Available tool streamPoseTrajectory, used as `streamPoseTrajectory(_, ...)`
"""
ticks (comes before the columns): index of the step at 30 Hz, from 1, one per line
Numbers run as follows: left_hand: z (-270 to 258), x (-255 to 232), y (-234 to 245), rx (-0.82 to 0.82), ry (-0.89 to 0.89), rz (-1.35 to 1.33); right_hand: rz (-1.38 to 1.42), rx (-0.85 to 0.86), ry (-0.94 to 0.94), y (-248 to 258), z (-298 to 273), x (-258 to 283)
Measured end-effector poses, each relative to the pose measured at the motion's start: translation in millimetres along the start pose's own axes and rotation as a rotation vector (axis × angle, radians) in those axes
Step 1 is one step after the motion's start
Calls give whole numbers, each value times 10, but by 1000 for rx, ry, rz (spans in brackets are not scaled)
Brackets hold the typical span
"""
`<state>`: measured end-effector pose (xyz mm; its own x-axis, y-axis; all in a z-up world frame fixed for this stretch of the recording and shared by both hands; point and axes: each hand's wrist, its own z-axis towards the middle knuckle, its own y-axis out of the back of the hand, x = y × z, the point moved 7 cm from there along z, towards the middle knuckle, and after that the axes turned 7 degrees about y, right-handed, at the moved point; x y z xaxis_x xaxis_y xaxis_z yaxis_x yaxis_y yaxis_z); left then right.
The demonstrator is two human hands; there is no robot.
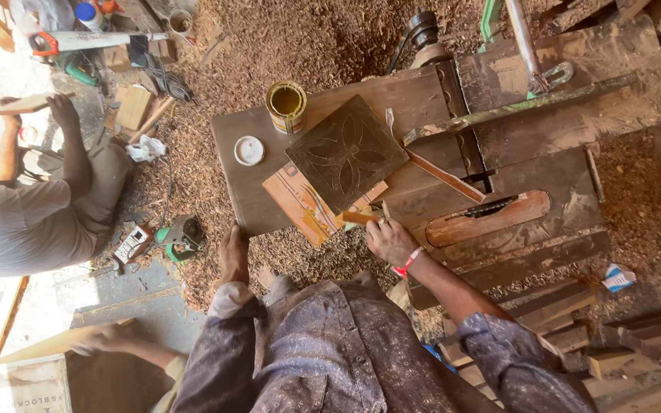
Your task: The person applies a finish to a wooden board by hand and using a tool, dipping it into a can of liquid and spreading it across the surface of the wood.
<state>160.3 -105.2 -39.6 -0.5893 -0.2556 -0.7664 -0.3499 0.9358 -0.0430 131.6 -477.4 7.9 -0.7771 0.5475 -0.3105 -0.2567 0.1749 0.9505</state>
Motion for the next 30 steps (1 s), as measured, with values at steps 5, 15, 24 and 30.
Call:
streamPoseTrajectory(5, -505, -491, -25, -40, -54, 158, 47, -39, -30, 303, -91, -107)
streamPoseTrajectory(15, -412, -1436, -624, -33, -260, 515, 125, -115, -214, 541, -51, -99)
streamPoseTrajectory(24, 370, -1585, -1521, -87, -254, 1026, 710, -461, -1148, 918, -977, -273)
streamPoseTrajectory(30, 949, -1378, -1669, -13, -206, 858, 1007, -620, -1507, 843, -1777, 129)
